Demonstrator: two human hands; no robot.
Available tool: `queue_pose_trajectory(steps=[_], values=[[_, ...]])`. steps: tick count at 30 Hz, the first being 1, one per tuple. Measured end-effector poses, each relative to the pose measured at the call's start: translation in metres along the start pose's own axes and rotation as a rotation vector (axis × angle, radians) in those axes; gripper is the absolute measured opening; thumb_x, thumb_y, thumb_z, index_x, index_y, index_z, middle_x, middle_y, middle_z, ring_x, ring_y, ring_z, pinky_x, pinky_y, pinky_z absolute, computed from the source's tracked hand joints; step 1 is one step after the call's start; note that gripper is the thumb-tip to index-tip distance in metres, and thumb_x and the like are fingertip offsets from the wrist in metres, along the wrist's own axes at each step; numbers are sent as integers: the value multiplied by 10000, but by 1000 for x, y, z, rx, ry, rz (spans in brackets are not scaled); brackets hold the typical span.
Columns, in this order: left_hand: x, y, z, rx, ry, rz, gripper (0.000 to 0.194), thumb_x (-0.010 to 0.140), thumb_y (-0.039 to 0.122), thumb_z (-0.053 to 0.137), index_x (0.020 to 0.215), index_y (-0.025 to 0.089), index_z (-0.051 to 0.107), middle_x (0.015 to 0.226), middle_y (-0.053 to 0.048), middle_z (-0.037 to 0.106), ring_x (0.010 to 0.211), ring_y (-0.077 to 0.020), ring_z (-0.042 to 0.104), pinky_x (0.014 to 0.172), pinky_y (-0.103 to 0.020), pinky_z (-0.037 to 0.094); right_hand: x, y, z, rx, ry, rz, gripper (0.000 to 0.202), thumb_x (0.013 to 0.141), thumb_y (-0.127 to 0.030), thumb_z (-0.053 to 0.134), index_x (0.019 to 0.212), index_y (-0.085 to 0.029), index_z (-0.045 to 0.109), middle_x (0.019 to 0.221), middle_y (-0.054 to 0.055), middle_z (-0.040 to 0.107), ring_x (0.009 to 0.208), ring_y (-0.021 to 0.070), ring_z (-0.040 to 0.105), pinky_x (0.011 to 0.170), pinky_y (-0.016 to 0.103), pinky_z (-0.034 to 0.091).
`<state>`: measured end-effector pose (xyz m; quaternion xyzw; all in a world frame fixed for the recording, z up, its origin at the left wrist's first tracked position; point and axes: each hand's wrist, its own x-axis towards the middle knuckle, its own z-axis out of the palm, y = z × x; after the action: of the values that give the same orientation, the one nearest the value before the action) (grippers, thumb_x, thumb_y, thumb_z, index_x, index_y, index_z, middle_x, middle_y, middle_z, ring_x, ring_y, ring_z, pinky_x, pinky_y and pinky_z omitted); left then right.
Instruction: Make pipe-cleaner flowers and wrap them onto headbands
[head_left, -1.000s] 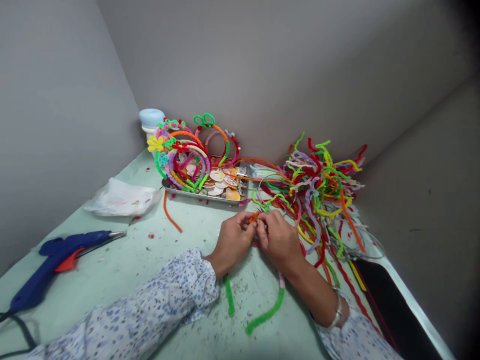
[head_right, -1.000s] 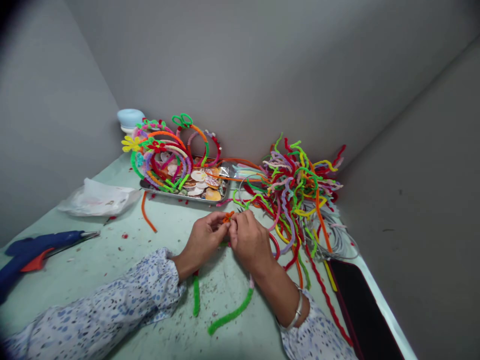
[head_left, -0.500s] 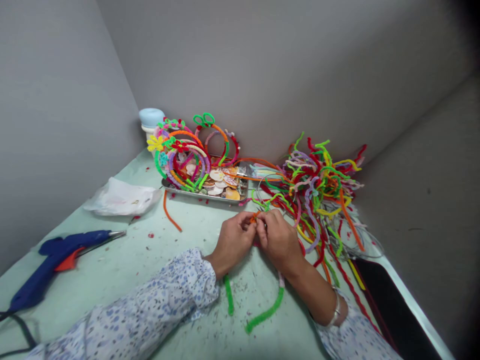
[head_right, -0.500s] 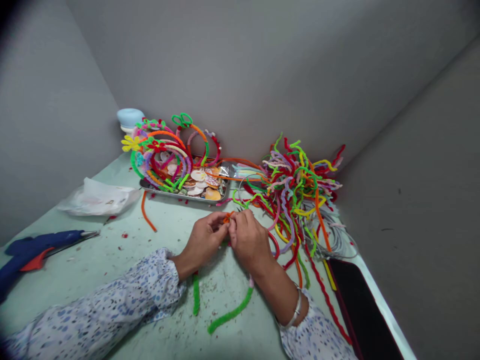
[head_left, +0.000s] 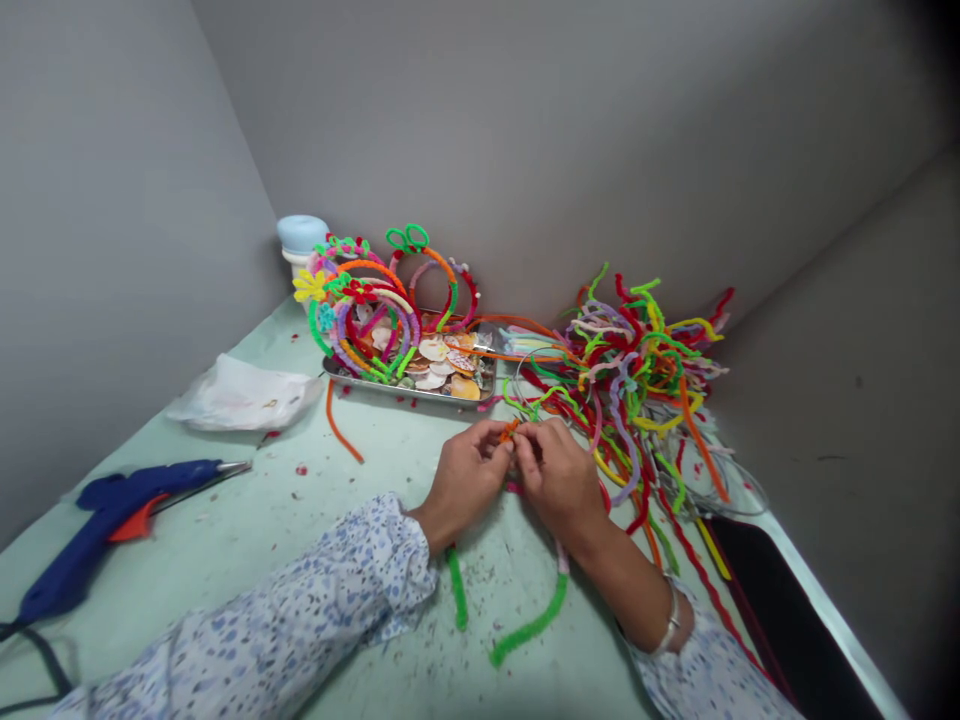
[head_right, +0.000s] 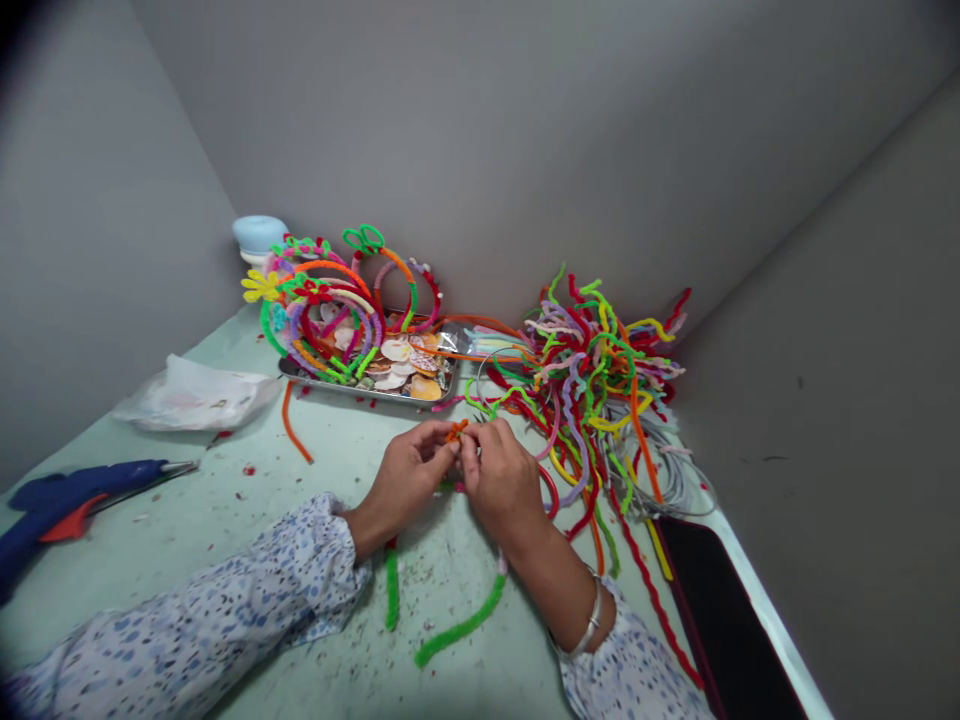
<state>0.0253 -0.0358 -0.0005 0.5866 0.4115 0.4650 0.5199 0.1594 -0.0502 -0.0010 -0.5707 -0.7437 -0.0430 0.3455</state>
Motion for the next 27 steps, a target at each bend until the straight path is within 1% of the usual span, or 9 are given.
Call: queue_pose_trajectory(steps=[3, 5, 8, 12, 17, 23, 27], values=[[3, -1, 0, -105, 17, -72, 236, 793, 266, 572, 978, 132, 628, 865, -63, 678, 682, -125, 627, 614, -217, 499, 0, 1, 0, 104, 3, 12, 147, 900, -207, 440, 926, -181, 582, 872, 68, 603, 820, 186, 573, 727, 302, 446], [4, -1, 1, -162, 39, -122, 232, 772, 269, 597, 950, 123, 624, 814, -54, 671, 612, -107, 611, 546, -193, 475, 0, 1, 0, 145, 18, 19, 148, 895, -193, 436, 925, -186, 581, 869, 67, 600, 827, 187, 570, 740, 309, 452], [5, -1, 0, -189, 50, -138, 221, 758, 274, 613, 916, 121, 626, 764, -41, 663, 574, -96, 597, 512, -177, 452, 0, 2, -1, 157, 38, 18, 135, 884, -190, 446, 912, -190, 578, 856, 64, 593, 822, 190, 567, 732, 313, 457], [3, 1, -1, -170, 34, -100, 208, 786, 278, 581, 921, 128, 633, 782, -37, 664, 604, -99, 600, 536, -182, 460, -1, 1, -1, 145, 51, -5, 109, 870, -205, 474, 901, -194, 578, 852, 64, 594, 821, 191, 569, 710, 306, 459], [1, 3, 0, -114, 12, -49, 179, 804, 238, 552, 916, 135, 645, 844, -44, 672, 695, -113, 607, 619, -194, 484, -1, 1, 0, 101, 43, -19, 106, 871, -214, 473, 882, -188, 575, 846, 61, 599, 794, 183, 571, 692, 295, 450], [2, -3, 0, -31, 17, 3, 197, 813, 223, 536, 957, 146, 646, 908, -57, 684, 795, -143, 626, 720, -230, 494, 1, 2, 0, 48, 22, -17, 113, 873, -216, 462, 861, -190, 572, 830, 52, 599, 767, 174, 570, 680, 287, 441], [2, -4, -1, 39, 34, 37, 223, 827, 226, 518, 1005, 162, 637, 930, -50, 682, 799, -144, 621, 727, -232, 486, 1, 4, -1, 21, 22, -47, 118, 874, -201, 454, 868, -182, 570, 826, 56, 593, 749, 170, 567, 666, 282, 439]])
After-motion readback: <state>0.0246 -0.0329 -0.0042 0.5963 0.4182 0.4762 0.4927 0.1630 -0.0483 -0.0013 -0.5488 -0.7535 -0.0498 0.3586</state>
